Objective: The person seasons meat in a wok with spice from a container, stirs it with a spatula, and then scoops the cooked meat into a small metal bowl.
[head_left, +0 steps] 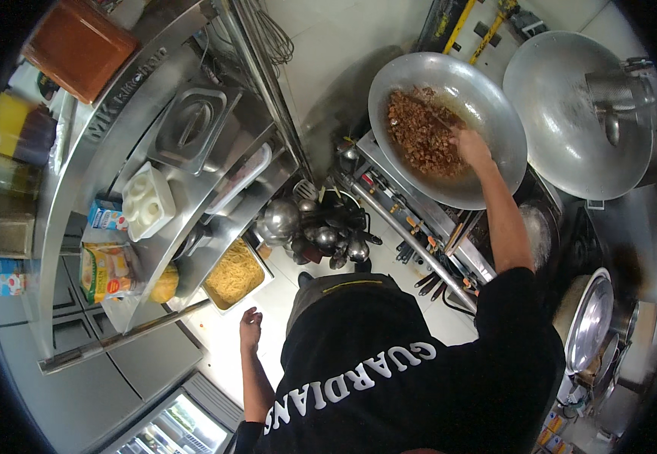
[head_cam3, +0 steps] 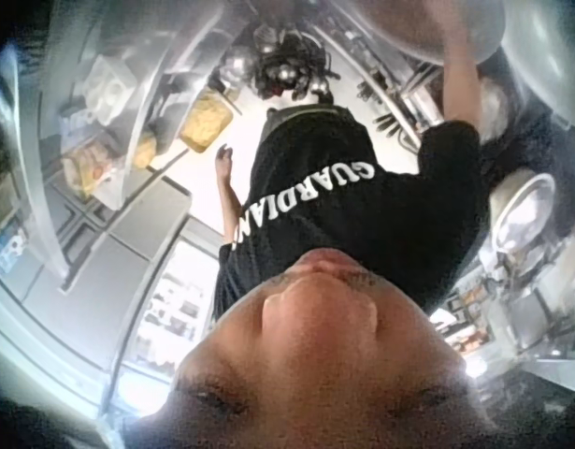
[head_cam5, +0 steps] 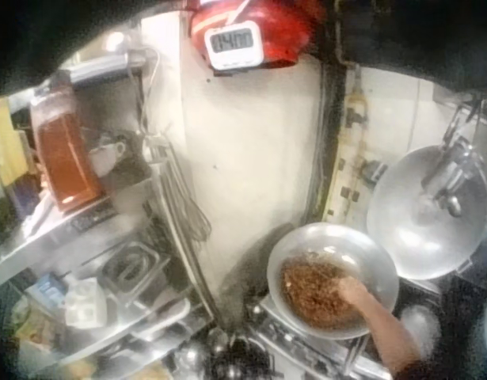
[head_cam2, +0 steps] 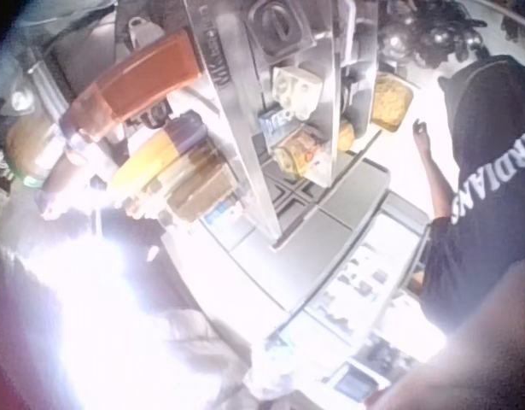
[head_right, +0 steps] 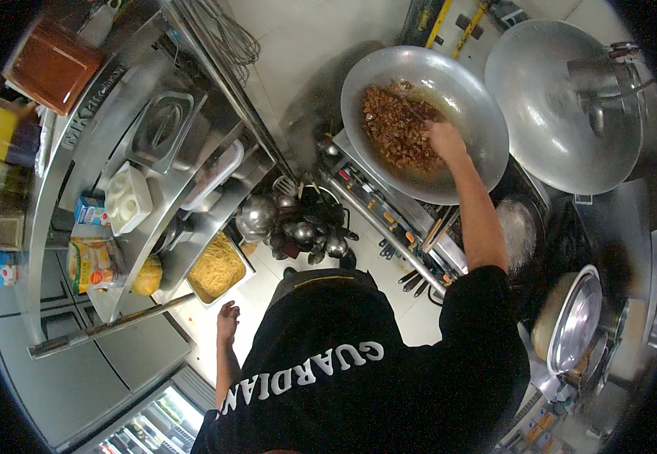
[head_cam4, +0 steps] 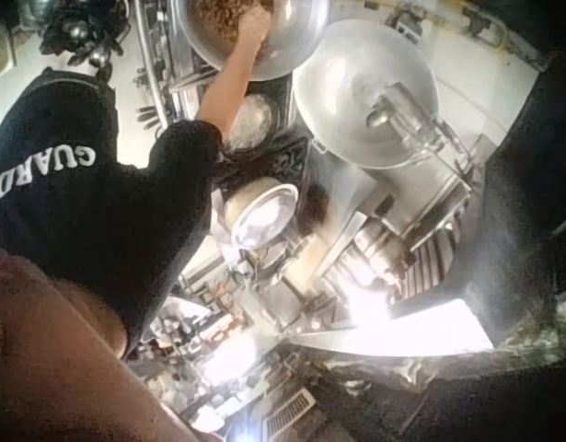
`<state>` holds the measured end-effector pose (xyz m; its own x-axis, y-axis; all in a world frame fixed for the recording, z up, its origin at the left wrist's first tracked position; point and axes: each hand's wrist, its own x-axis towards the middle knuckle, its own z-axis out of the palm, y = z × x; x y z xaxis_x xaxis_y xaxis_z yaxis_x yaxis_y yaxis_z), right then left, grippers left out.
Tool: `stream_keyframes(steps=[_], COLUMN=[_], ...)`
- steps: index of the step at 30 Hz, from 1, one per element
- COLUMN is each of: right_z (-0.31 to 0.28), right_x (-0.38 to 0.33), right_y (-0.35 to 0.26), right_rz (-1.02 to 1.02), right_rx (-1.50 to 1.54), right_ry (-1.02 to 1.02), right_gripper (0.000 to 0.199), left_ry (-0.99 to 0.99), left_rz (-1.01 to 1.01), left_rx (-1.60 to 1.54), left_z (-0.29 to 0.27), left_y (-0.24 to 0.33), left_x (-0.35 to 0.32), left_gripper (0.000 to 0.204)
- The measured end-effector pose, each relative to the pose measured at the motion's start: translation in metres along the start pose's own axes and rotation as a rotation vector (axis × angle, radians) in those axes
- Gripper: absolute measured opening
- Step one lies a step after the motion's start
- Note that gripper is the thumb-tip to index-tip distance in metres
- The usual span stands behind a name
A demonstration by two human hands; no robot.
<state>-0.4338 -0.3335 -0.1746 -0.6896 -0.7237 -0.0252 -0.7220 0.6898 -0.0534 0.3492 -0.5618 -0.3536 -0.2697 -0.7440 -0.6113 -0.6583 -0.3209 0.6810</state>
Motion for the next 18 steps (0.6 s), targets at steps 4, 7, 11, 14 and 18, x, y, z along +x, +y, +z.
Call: stream_keyframes(steps=[4, 7, 11, 14, 18], right_z=[-0.072, -0.080, -0.015, 0.024, -0.035], right_x=[-0.067, -0.098, -0.127, -0.125, -0.115], right_y=[-0.015, 0.059, 0.149, 0.144, 0.014], right_rz=[-0.016, 0.071, 0.245, 0.218, 0.462], right_rx=[-0.098, -0.073, 0.099, 0.263, 0.524], right_ry=[-0.137, -0.082, -0.024, -0.193, -0.367], right_gripper=[0.034, 0.033, 0.028, 0.029, 0.035], left_ry=[0.000, 0.002, -0.040, -0.065, -0.032], left_rz=[-0.142, -0.224, -0.263, -0.226, -0.163], left_rx=[-0.059, -0.086, -0.077, -0.040, -0.086], left_z=[0.000, -0.004, 0.002, 0.002, -0.006], left_y=[-0.013, -0.062, -0.062, -0.051, -0.025], left_x=[-0.013, -0.025, -0.028, -0.011, 0.006], left_gripper=[0.043, 0.045, 0.043, 0.040, 0.038])
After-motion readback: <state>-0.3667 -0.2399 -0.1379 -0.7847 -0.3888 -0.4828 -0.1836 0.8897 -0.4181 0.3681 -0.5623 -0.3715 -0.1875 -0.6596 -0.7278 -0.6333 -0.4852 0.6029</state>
